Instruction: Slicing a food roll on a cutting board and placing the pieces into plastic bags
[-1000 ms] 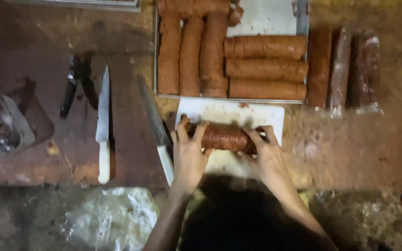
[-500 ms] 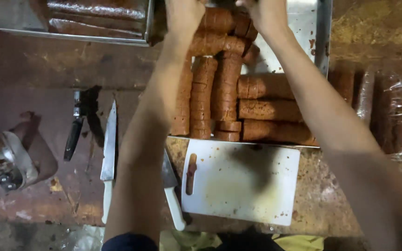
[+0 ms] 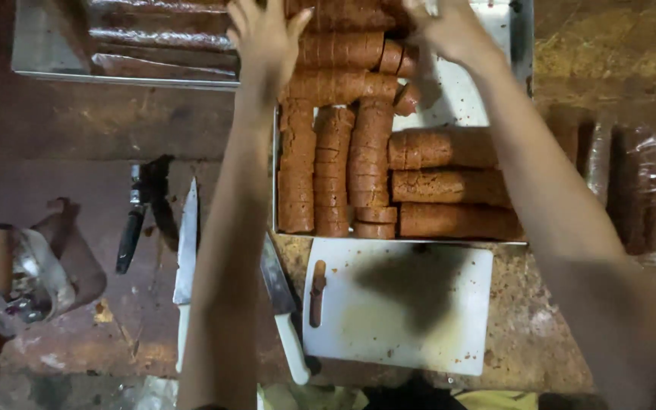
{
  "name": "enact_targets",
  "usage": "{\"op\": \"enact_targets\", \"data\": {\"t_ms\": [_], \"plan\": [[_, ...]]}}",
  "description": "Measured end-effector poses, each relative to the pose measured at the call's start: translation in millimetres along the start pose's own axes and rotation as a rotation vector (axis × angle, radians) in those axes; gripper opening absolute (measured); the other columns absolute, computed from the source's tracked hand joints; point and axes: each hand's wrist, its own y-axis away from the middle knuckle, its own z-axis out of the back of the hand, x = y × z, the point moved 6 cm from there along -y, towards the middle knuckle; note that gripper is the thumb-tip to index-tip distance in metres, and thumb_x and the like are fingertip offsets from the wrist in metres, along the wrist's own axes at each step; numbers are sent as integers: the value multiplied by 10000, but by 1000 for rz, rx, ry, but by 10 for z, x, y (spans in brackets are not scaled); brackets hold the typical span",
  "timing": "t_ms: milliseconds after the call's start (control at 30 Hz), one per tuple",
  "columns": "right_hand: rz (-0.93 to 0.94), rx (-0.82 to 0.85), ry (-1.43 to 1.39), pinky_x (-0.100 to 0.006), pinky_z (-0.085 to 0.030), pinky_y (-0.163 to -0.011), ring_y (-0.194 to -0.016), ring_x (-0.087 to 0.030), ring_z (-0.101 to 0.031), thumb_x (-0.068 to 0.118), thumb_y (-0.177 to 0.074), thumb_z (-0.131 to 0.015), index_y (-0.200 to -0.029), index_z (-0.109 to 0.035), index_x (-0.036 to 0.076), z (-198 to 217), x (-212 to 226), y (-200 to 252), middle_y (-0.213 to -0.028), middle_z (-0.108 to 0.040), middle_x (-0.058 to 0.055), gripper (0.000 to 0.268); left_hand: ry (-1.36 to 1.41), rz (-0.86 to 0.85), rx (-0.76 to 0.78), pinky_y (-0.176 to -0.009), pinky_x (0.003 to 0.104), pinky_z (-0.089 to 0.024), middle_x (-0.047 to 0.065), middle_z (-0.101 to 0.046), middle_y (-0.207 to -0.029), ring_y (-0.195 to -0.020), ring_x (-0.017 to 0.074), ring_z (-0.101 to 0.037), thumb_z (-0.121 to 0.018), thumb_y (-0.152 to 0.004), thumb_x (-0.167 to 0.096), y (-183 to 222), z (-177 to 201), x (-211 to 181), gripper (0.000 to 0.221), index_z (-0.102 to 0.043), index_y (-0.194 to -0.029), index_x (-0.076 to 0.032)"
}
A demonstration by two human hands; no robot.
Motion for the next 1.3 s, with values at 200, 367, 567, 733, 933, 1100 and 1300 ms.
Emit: {"op": "enact_targets", "data": {"t_ms": [200,367,567,733,933,1100,1300], "plan": [[-353,-479,224,-759,-247,-1094,-1401,-594,-179,-92,-994,-682,-1581,-362,-16,904,-846,2172,-1551,-187,-376,673,222,-130,-414,-953,506,-533,257,-418,-1468,-1254,413,-563,-574,-1084,-235,2039,745,179,322,-527,-1354,-65],[-858,-280,371,-671,-363,-1025,-1307,-597,-362,131,-819,-780,-1597,-212,-2,810,-2283,3413,-1475,-386,-388,972,330,159,-474,-773,396,-530,150,-649,-1043,-950,321,-654,-569,-955,-1,3696,500,410,229,-655,-1165,-29],[-753,-544,51,-530,-520,-680,-944,-369,-649,231,-770,-859,-1218,-634,41,839,-2276,3767,-1104,-682,-195,537,538,304,-360,-693,319,-526,47,-715,-798,-738,168,-724,-557,-1007,-338,4515,375,-194,263,-666,-941,-108],[-612,-708,-331,-409,-553,-575,-942,-238,-684,157,-824,-851,-1585,-241,26,313,-1908,4271,-1279,-650,-161,985,744,113,-93,-744,261,-579,44,-687,-1017,-790,159,-710,-514,-1011,-69,4702,39,-730,614,-363,-1589,-208],[-433,-504,-95,-505,-564,-850,-997,-404,-695,254,-687,-860,-1168,-650,113,-993,-129,4640,-1047,-712,-200,544,878,111,230,-814,510,-600,271,-712,-1197,-1018,403,-721,-800,-879,-252,4814,-401,-1316,709,-469,-1450,6],[-259,-9,-459,-643,-523,-978,-1204,-579,-572,-33,-676,-841,-1426,-354,-77,-1419,763,4875,-1306,-550,-397,896,483,227,245,-840,556,-558,308,-732,-1052,-1021,489,-703,-401,-1078,-382,4980,-50,-1249,503,-538,-1300,47],[-195,35,-850,-614,-455,-1055,-1307,-531,-505,88,-659,-945,-1491,-294,-155,-1847,396,4727,-1397,-496,-416,1084,309,198,220,-810,524,-585,179,-754,-848,-924,420,-735,-562,-934,-153,4902,-584,-330,161,-697,-1020,-152]]}}
